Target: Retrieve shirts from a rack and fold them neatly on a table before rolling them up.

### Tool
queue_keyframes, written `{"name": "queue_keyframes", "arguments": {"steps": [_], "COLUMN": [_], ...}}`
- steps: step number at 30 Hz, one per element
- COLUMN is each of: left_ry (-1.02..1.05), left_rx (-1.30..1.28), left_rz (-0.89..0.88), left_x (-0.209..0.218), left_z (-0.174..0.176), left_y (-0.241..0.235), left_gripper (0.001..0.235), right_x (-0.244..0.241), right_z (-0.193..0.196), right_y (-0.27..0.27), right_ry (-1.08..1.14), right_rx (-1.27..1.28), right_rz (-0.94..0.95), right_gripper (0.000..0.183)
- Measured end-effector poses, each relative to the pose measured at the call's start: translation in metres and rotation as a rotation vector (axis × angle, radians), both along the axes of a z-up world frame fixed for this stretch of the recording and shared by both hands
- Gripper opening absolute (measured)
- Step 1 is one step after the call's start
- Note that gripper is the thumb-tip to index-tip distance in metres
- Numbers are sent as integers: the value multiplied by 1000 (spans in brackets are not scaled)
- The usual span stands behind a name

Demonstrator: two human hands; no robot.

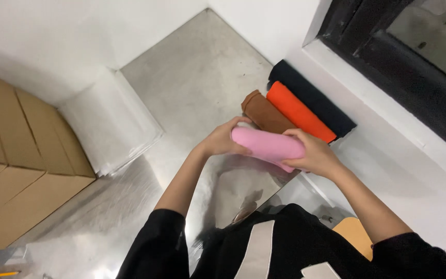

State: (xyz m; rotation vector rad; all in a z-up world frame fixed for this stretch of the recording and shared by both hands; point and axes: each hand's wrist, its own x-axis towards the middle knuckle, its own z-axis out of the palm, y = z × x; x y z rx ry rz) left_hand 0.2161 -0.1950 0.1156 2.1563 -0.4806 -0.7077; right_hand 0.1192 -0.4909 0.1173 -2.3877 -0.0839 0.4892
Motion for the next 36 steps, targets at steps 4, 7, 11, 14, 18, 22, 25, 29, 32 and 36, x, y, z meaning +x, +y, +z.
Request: {"name": "queue_keyframes", "arguments": {"steps": [4, 7, 11, 14, 18, 22, 25, 29, 32, 36], "left_ry": [-27, -10, 19, 16, 1, -119, -174, -264, -320, -368], "left_rx": [-337, -435, -244, -165, -73, -12, 29, -8, -46, -121], "left_rz": [50, 114, 174, 167, 124, 114, 173, 323, 519, 753], "left_x": [63, 109, 154, 159, 168, 173, 154, 122, 96, 40], "left_z": [10, -8, -54, -75, -72, -87, -91, -90, -99, -130], "left_y": [-75, -134, -180, -191, -189, -169, -161, -159, -151, -104], "left_gripper": [92, 89, 97, 97, 86, 56, 47, 59, 54, 47], "right_x": [20, 39, 55, 58, 55, 57, 53, 68, 92, 99], "right_z": [-23, -42, -63, -73, -83, -100, -96, -80, -63, -47], "right_y": [-66, -96, -117, -114, -104, -103, -104, -108, -98, -57], "right_ry": [-324, -504, -565, -568, -640, -847, -902, -940, -923, -939], "right_rx": [135, 185, 122, 73, -94, -302, -425, -414, -320, -275], "right_rz": [-297, -411, -457, -467, -437, -337, -288, -215, -98, 47], "right_gripper": [87, 85, 78, 68, 63, 51, 42, 31, 39, 46]}}
